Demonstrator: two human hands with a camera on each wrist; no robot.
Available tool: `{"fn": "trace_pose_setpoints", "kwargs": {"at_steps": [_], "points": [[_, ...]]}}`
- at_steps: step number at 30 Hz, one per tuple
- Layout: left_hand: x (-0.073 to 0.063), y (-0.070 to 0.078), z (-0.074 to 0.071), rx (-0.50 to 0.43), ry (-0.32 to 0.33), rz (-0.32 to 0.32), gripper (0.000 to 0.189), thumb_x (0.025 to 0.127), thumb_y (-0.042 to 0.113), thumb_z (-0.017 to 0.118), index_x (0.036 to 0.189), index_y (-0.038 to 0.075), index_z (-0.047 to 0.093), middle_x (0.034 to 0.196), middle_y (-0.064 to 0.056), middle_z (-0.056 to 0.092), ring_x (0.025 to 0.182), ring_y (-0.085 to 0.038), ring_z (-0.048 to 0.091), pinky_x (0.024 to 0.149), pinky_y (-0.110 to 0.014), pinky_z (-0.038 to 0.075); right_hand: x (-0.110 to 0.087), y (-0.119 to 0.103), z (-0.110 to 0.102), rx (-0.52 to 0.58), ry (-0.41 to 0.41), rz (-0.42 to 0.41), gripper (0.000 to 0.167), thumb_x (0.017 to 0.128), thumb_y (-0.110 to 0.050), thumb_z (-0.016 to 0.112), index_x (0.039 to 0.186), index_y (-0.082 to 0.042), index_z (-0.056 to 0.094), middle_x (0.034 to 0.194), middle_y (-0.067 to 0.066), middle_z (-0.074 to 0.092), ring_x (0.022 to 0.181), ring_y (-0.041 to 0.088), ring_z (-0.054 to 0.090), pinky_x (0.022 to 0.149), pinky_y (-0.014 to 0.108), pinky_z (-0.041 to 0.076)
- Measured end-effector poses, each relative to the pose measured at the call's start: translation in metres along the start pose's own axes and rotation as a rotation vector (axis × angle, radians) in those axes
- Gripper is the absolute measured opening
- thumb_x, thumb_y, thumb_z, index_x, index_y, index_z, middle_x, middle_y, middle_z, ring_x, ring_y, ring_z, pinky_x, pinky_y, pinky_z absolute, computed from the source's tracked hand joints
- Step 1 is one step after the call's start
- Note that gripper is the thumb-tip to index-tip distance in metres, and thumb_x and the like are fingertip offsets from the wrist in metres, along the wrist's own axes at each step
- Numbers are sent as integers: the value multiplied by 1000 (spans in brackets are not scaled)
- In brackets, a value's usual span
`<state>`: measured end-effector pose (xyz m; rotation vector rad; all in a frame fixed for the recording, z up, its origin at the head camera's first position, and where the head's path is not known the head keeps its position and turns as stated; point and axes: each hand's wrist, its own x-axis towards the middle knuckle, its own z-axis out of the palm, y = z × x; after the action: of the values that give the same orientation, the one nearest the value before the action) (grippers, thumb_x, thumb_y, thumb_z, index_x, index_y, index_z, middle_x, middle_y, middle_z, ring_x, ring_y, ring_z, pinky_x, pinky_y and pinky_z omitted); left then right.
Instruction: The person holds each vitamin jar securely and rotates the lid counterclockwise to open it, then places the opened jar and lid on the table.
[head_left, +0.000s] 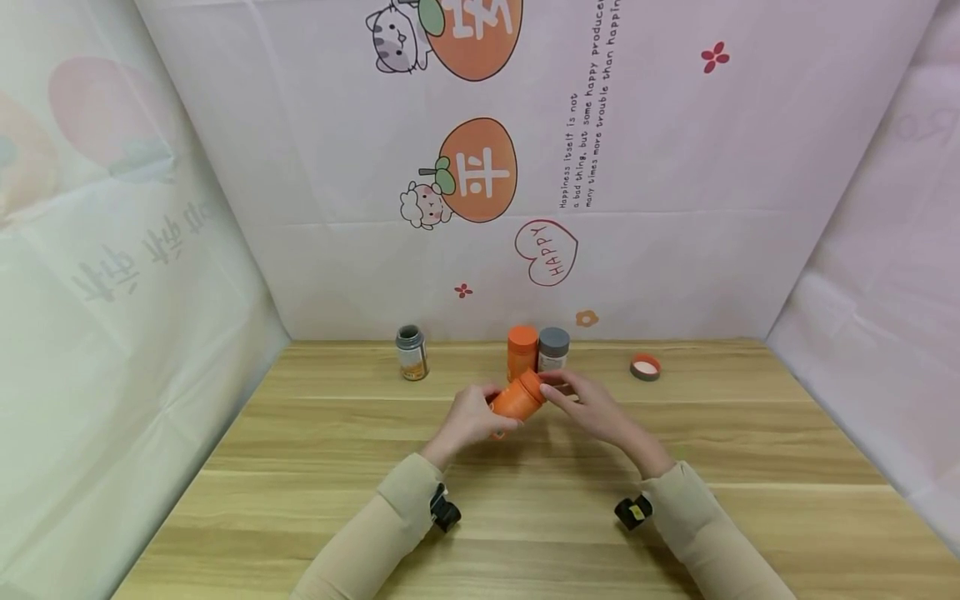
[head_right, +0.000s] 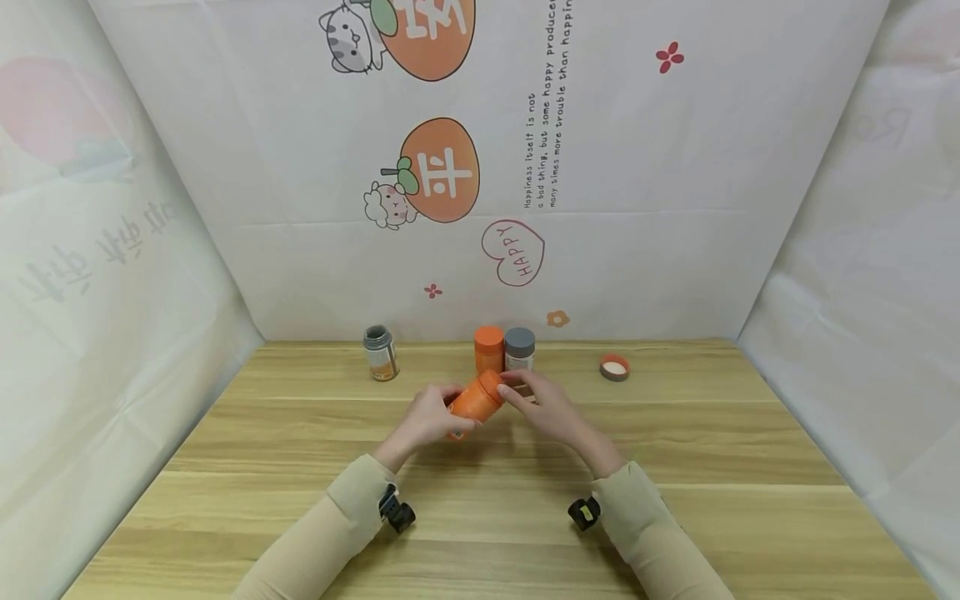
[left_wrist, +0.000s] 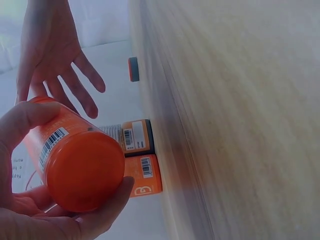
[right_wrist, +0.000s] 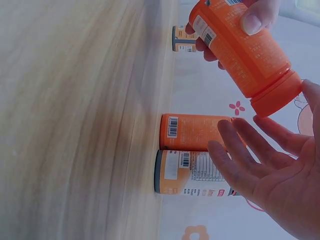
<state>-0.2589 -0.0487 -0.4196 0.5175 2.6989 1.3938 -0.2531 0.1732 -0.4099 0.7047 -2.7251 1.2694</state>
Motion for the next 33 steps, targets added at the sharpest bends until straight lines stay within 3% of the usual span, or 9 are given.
{"fn": "trace_pose_setpoints", "kwargs": {"at_steps": [8, 18, 25, 33], "points": [[-3, 2, 1, -27, -15, 1, 44, 67, 21, 81, 107, 8, 68, 93, -3, 68, 76, -14, 57, 66, -28, 49, 1, 0, 3, 25, -5, 7, 46, 97, -39, 49, 132, -9, 52, 123, 11, 61, 100, 23, 63, 78, 32, 53], [-6, 7, 4, -37, -27, -18, 47, 65, 21, 83, 108, 8, 68, 95, -4, 68, 77, -14, 58, 65, -28, 48, 3, -4, 6, 73, -17, 31, 45, 97, -40, 50, 128, -8, 56, 115, 10, 63, 93, 20, 63, 73, 30, 54], [-8, 8, 3, -28, -22, -21, 49, 65, 20, 84, 109, 7, 69, 98, -4, 68, 80, -14, 57, 67, -28, 49, 2, -4, 8, 113, -25, 36, 42, 97, -39, 51, 125, -8, 57, 110, 12, 64, 85, 17, 62, 71, 44, 55], [-10, 6, 3, -18, -26, -19, 49, 64, 20, 85, 109, 8, 69, 100, -4, 68, 81, -14, 57, 70, -30, 48, 0, -8, 10, 144, -37, 64, 42, 96, -40, 52, 122, -7, 57, 107, 13, 64, 77, 15, 62, 66, 43, 56]]}}
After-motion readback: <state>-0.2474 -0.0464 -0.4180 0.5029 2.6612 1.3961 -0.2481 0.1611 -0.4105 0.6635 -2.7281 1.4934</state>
